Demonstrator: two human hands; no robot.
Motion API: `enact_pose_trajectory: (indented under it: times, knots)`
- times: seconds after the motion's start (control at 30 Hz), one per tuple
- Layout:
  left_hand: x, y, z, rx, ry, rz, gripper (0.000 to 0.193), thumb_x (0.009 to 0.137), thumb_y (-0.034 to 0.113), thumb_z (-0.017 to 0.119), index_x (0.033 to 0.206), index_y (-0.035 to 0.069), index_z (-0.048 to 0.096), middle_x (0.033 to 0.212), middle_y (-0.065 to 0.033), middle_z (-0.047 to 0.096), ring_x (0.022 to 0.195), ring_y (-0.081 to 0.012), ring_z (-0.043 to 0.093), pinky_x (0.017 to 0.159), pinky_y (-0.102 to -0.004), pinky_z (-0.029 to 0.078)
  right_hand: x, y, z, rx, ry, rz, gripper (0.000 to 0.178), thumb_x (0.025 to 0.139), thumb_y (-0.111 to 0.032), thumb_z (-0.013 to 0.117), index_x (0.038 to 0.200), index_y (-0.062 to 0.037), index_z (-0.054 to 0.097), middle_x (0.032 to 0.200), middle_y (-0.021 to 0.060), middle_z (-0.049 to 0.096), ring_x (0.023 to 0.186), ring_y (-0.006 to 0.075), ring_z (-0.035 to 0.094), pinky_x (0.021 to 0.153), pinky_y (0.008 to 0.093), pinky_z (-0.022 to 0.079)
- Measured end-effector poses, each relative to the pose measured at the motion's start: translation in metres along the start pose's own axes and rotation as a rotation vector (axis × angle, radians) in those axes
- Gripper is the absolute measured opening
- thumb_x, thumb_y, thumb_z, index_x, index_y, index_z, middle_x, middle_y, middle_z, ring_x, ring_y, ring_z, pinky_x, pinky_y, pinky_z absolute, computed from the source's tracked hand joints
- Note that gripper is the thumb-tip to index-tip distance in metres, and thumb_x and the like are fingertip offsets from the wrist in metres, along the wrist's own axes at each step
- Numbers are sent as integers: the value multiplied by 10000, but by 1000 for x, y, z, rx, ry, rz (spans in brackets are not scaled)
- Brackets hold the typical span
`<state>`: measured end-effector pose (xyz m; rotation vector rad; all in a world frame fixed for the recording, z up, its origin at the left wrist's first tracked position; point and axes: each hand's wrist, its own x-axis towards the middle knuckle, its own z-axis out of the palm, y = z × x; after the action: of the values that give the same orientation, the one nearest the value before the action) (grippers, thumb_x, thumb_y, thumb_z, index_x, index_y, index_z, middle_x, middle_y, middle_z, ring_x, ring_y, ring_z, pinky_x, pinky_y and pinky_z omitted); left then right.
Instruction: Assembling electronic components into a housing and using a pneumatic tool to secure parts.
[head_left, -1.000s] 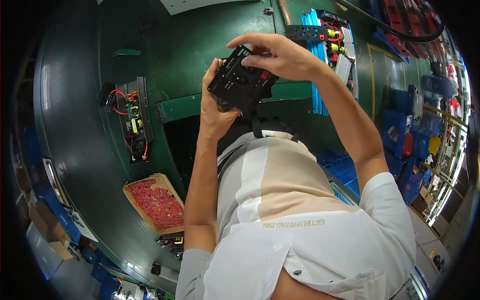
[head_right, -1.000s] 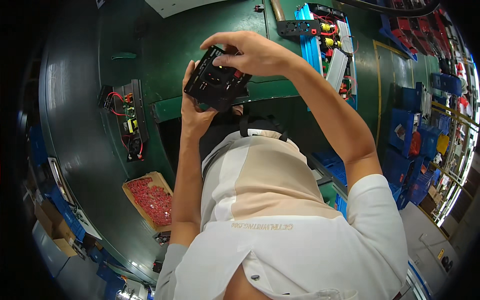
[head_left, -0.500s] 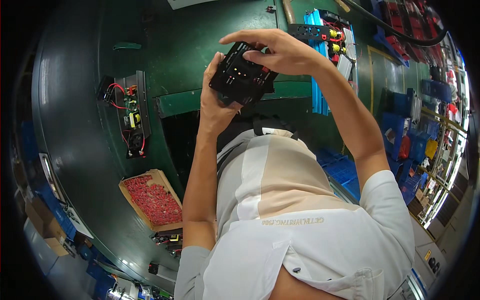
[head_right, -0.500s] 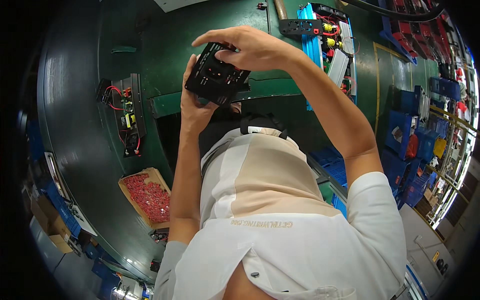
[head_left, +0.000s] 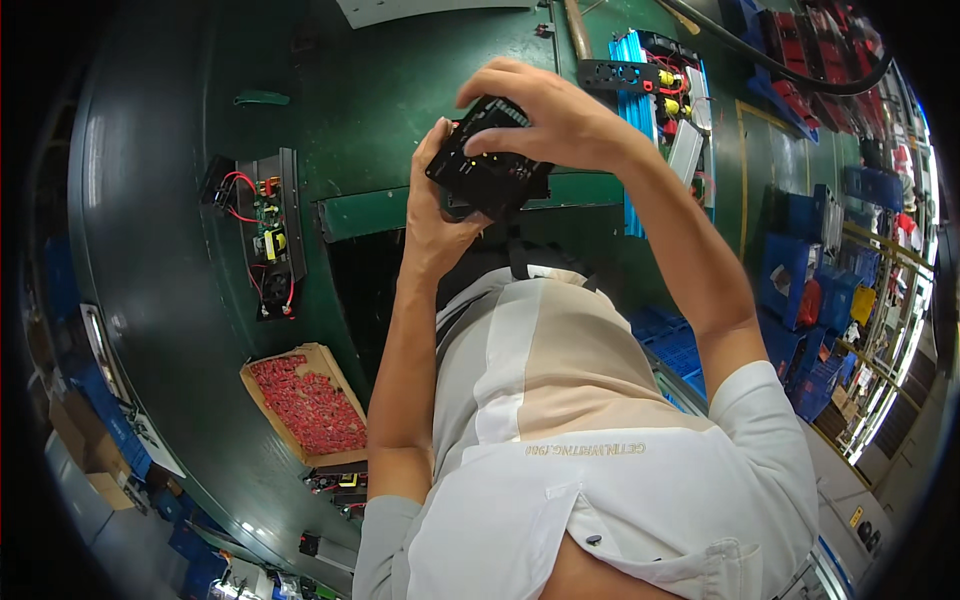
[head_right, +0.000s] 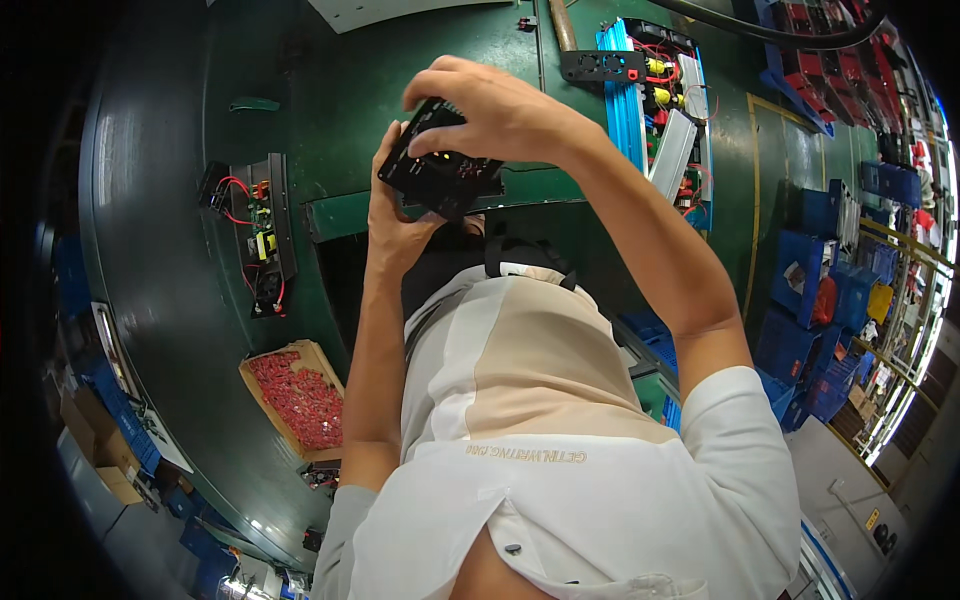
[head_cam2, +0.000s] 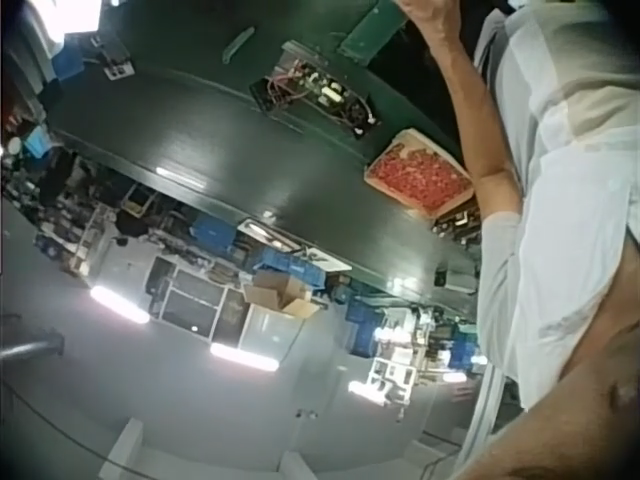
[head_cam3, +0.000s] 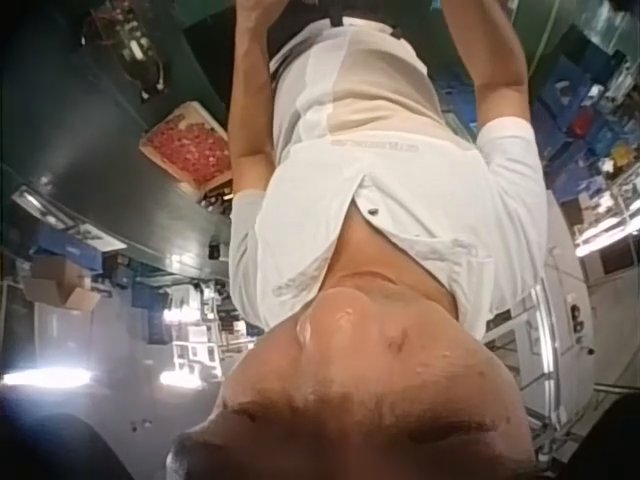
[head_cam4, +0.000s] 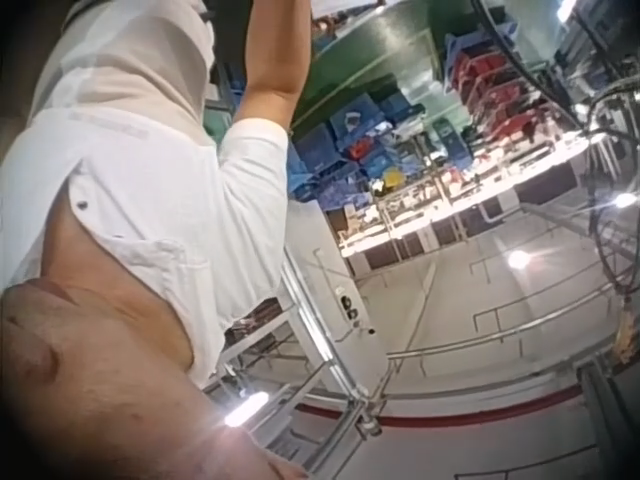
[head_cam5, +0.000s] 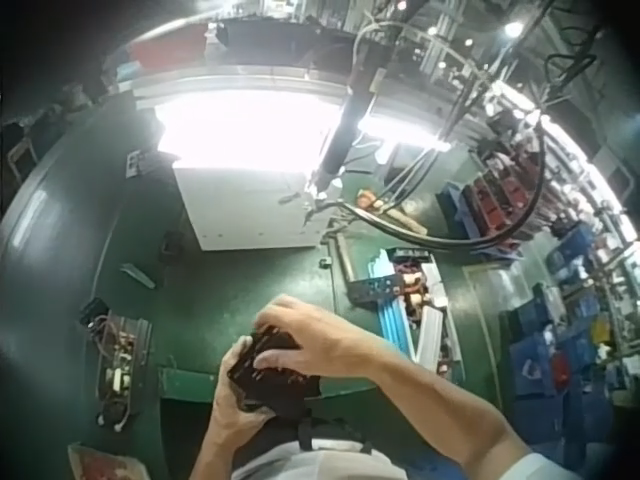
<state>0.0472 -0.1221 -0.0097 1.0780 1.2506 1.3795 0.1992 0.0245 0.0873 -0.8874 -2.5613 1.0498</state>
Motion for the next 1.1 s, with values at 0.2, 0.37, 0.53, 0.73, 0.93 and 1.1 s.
enact_pose_trajectory:
  times: [0.2,0.37,0.53,0.73,0.93,1.1]
  knots:
    - [3,-3,-2,-41,-19,3,1099,687,121,909,1600,85,299,1530,-119,438,1396,-257,489,1172,-396,434,14,4,-1,63,-115,-15,348,902,-258,780,1169,-49,701,1055,131,687,990,290,658,895,369,525]
    - [5,-3,0,-71,-40,-24,1092,721,36,867,1620,91,249,1545,-122,448,1372,-234,525,1139,-373,477,13,10,-11,149,-156,110,245,947,-231,744,1027,-2,715,841,85,691,807,155,643,772,320,532]
    - [6,3,5,-148,-27,-37,1115,626,-32,847,1592,134,316,1483,-124,461,1353,-257,522,1145,-366,472,14,15,-11,210,-151,193,227,987,-218,706,1003,9,702,777,42,667,751,84,589,712,284,512]
    - [9,2,6,-131,-13,-15,1146,657,13,870,1619,116,256,1521,-122,449,1372,-259,513,1142,-376,482,12,21,-6,233,-152,187,254,980,-245,708,1073,-10,695,874,72,695,818,138,641,762,320,521]
    - [2,16,3,-214,-10,-87,1105,689,43,867,1612,101,263,1521,-123,451,1372,-260,512,1166,-398,455,20,-20,-6,-126,-245,15,343,878,-287,767,1097,-33,693,1057,156,703,1023,361,661,921,434,518]
    - [6,1,4,-122,-9,28,1027,702,49,861,1577,91,326,1481,-112,475,1352,-252,526,1149,-397,468,16,-6,-2,-27,-221,-28,368,859,-312,791,1083,-35,698,1022,147,707,985,341,672,884,413,530]
